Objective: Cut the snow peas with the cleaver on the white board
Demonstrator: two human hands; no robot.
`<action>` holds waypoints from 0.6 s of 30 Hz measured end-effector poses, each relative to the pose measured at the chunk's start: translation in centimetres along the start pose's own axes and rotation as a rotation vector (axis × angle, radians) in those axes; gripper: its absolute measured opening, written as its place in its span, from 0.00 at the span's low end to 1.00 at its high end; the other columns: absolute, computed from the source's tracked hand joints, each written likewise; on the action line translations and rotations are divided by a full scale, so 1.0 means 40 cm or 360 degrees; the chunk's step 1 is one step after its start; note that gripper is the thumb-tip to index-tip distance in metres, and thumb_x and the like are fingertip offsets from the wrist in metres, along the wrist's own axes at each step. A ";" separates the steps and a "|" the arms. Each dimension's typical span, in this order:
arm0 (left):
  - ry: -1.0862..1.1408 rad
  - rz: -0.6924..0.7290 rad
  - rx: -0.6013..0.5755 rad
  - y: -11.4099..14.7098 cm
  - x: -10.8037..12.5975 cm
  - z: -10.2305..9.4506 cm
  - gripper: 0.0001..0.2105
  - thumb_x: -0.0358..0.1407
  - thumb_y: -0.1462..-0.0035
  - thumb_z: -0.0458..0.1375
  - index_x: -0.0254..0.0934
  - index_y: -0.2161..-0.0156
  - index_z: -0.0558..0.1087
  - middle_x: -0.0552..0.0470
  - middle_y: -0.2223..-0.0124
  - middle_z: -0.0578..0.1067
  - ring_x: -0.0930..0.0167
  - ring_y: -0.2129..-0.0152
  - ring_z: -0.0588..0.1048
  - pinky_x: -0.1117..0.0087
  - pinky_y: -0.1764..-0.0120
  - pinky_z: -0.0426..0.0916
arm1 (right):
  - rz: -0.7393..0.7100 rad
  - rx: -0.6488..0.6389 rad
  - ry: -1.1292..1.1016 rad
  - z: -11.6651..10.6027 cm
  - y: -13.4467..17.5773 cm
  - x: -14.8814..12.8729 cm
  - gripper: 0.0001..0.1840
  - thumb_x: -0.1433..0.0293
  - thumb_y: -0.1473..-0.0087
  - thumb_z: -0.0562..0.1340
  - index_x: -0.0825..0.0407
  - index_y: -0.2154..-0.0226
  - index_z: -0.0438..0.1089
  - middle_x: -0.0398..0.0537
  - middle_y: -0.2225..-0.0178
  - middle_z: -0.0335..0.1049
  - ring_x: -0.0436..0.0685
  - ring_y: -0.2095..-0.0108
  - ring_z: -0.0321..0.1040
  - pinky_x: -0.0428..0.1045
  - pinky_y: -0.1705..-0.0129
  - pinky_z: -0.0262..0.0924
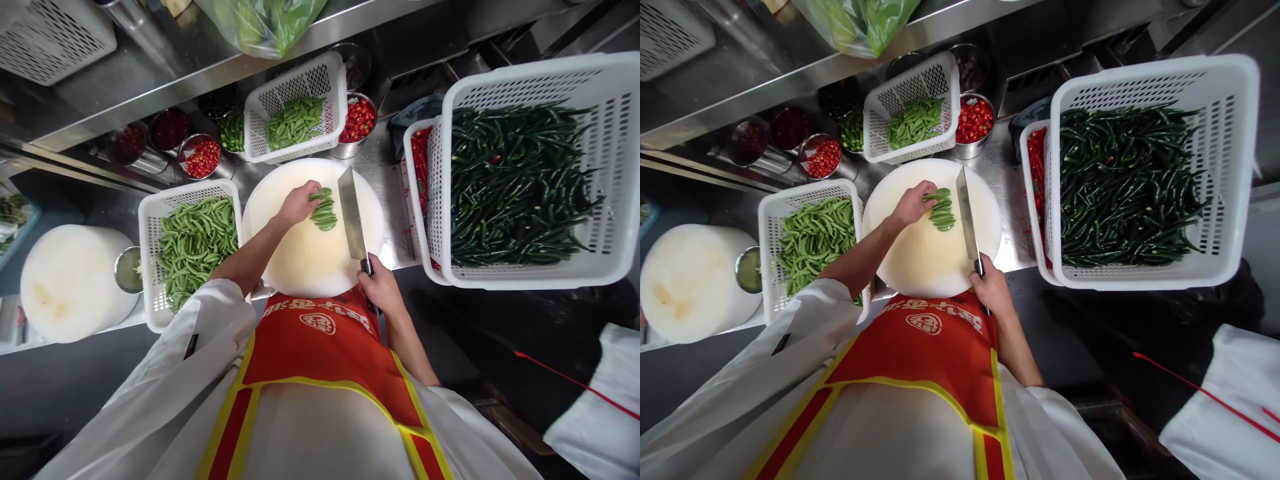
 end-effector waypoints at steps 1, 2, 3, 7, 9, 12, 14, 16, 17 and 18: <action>0.0074 -0.0009 0.0034 -0.010 -0.005 -0.008 0.13 0.28 0.46 0.62 0.45 0.56 0.74 0.53 0.58 0.80 0.64 0.59 0.78 0.60 0.50 0.71 | 0.0007 -0.0003 -0.0002 0.000 0.000 0.000 0.29 0.63 0.49 0.55 0.52 0.45 0.70 0.44 0.73 0.68 0.58 0.72 0.66 0.50 0.64 0.59; 0.0129 -0.0020 0.0064 -0.023 -0.010 -0.014 0.12 0.28 0.47 0.63 0.44 0.58 0.74 0.54 0.59 0.80 0.65 0.60 0.78 0.61 0.51 0.71 | 0.0015 -0.0006 -0.0003 0.000 0.000 0.001 0.29 0.63 0.49 0.55 0.52 0.45 0.69 0.43 0.73 0.68 0.58 0.72 0.66 0.50 0.65 0.59; 0.0166 -0.0028 0.0086 -0.037 -0.015 -0.016 0.11 0.28 0.48 0.64 0.43 0.60 0.74 0.54 0.61 0.80 0.66 0.61 0.78 0.62 0.51 0.71 | 0.0022 -0.0012 -0.0004 0.001 0.000 0.001 0.29 0.63 0.49 0.55 0.52 0.45 0.69 0.43 0.73 0.68 0.58 0.72 0.66 0.50 0.64 0.59; 0.0257 -0.0060 0.0092 -0.086 -0.032 0.009 0.08 0.26 0.51 0.65 0.40 0.66 0.73 0.54 0.64 0.78 0.68 0.63 0.77 0.65 0.53 0.70 | 0.0025 -0.0013 0.0015 0.000 0.001 0.000 0.28 0.63 0.48 0.54 0.52 0.47 0.70 0.44 0.72 0.69 0.58 0.71 0.67 0.50 0.64 0.60; 0.0267 -0.0072 0.0068 -0.098 -0.035 0.030 0.07 0.26 0.51 0.65 0.39 0.67 0.74 0.54 0.65 0.78 0.68 0.63 0.77 0.66 0.54 0.70 | 0.0020 0.0000 0.0026 -0.002 0.001 -0.002 0.28 0.63 0.49 0.54 0.52 0.47 0.70 0.45 0.71 0.69 0.58 0.71 0.67 0.50 0.63 0.60; 0.0226 -0.0050 0.0033 -0.098 -0.032 0.050 0.07 0.27 0.51 0.64 0.39 0.66 0.75 0.53 0.64 0.79 0.68 0.63 0.77 0.66 0.54 0.70 | 0.0021 0.0004 0.0024 -0.003 0.002 -0.003 0.28 0.64 0.49 0.55 0.52 0.46 0.70 0.45 0.71 0.70 0.58 0.70 0.67 0.50 0.63 0.60; 0.0161 -0.0027 0.0001 -0.096 -0.031 0.056 0.06 0.28 0.50 0.64 0.39 0.65 0.75 0.53 0.63 0.78 0.68 0.63 0.76 0.65 0.53 0.70 | 0.0037 -0.0008 0.0006 -0.002 0.002 0.001 0.27 0.64 0.49 0.55 0.51 0.46 0.70 0.44 0.73 0.69 0.57 0.72 0.67 0.50 0.64 0.60; 0.0074 -0.0002 -0.0001 -0.096 -0.032 0.055 0.06 0.28 0.50 0.64 0.39 0.65 0.76 0.52 0.61 0.78 0.68 0.62 0.75 0.64 0.52 0.71 | 0.0035 -0.0007 -0.0015 -0.001 0.002 0.003 0.26 0.64 0.48 0.55 0.51 0.47 0.69 0.43 0.73 0.68 0.57 0.72 0.67 0.50 0.64 0.60; 0.0037 0.0009 0.0012 -0.097 -0.034 0.053 0.06 0.28 0.51 0.64 0.39 0.66 0.76 0.52 0.60 0.77 0.68 0.62 0.75 0.63 0.52 0.71 | 0.0029 -0.0003 -0.0024 -0.001 0.002 0.004 0.26 0.64 0.48 0.55 0.51 0.47 0.70 0.43 0.73 0.68 0.57 0.72 0.67 0.50 0.65 0.60; 0.0011 0.0018 0.0023 -0.097 -0.036 0.051 0.07 0.28 0.51 0.64 0.39 0.65 0.76 0.51 0.58 0.76 0.68 0.61 0.75 0.63 0.51 0.71 | 0.0022 0.0001 -0.0029 -0.001 0.002 0.004 0.25 0.64 0.48 0.55 0.51 0.48 0.70 0.43 0.73 0.68 0.57 0.73 0.66 0.50 0.65 0.60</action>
Point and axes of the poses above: each hand's wrist, its own y-axis away from the middle knuckle, its own z-axis out of the palm, x = y × z, the point moved 8 cm from there along -y, towards the middle knuckle
